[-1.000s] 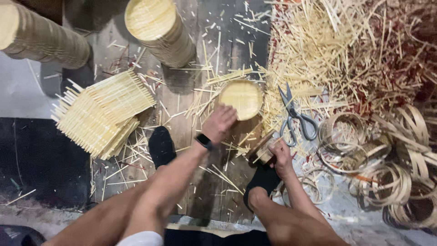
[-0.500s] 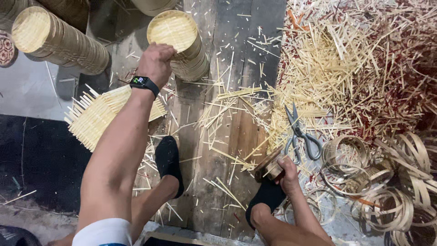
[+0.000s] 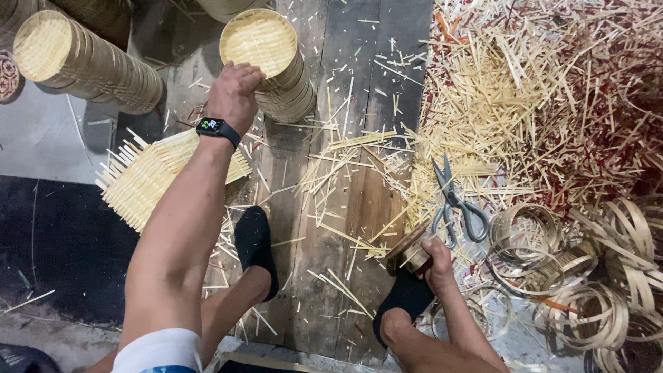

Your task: The person assembles and secures bamboo strips around circular wooden bases using scissors to trim excess material.

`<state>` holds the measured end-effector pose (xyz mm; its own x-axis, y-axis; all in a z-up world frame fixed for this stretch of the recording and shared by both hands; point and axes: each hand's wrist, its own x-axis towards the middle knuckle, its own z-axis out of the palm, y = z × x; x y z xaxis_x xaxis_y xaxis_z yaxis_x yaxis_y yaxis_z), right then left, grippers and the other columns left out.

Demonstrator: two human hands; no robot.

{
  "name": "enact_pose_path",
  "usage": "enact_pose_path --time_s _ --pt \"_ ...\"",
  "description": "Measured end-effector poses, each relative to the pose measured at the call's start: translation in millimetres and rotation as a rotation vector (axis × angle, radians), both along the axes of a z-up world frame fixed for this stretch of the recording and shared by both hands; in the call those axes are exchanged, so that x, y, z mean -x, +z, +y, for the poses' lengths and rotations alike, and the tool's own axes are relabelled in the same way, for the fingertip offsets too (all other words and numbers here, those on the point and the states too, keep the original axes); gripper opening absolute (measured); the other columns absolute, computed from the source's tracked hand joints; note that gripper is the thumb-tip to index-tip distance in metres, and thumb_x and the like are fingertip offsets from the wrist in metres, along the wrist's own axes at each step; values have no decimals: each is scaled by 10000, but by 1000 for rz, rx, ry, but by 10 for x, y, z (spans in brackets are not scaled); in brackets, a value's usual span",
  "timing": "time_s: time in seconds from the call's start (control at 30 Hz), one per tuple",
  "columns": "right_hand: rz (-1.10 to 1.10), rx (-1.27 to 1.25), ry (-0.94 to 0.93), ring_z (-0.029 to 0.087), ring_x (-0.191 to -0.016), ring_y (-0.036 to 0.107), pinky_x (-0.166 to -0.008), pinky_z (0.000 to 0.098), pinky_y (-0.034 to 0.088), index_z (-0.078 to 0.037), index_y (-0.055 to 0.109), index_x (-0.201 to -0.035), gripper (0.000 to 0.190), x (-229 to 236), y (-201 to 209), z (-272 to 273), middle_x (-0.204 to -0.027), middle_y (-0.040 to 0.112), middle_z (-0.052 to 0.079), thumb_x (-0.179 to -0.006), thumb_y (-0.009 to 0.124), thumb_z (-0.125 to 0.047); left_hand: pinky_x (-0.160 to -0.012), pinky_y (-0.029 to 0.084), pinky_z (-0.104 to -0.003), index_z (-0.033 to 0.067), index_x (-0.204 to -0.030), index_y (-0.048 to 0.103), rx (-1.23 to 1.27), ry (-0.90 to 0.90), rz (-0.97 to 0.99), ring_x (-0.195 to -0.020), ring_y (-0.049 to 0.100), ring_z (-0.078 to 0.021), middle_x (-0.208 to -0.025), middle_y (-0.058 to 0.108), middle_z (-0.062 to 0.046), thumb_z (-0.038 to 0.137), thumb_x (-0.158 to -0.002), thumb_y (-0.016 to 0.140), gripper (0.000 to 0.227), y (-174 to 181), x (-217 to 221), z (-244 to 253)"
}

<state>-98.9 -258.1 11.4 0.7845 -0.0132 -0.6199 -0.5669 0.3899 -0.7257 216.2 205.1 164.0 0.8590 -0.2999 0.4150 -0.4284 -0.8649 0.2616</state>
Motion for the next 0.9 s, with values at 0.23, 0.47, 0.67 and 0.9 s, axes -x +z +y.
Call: enact_pose_path --time_s 0.23,0.47,0.67,0.9 --pt "8 1 -18 181 -395 488 -331 303 368 -70 541 -910 265 -16 40 22 -649 558 59 -912 576 -333 -1028 534 -461 44 -1092 775 61 12 124 -1149 675 -342 -1167 746 -145 -100 -868 594 322 52 -51 -11" --pt "-17 -50 7 199 -664 560 -571 324 461 -48 571 -1088 281 -93 199 123 -875 609 99 -941 589 -287 -939 508 -499 -8 -1272 644 74 57 -180 -1036 652 -390 -1126 678 -198 -64 -849 641 427 -130 428 -456" --pt "-100 -413 -29 279 -1273 587 -1099 454 444 6 570 -1385 546 -498 368 456 -1375 617 175 -933 536 -299 -866 559 -386 -85 -1226 667 560 443 1226 -1017 715 -292 -1097 730 -213 635 -953 693 770 -1385 2055 -1781" --pt "-137 453 283 188 -1008 633 -888 318 503 -102 604 -1420 481 -731 421 642 -1176 705 95 -957 609 -232 -736 576 -323 -13 -1173 736 899 354 886 -816 731 -210 -965 789 -154 271 -861 761 423 -2072 2236 -1609"
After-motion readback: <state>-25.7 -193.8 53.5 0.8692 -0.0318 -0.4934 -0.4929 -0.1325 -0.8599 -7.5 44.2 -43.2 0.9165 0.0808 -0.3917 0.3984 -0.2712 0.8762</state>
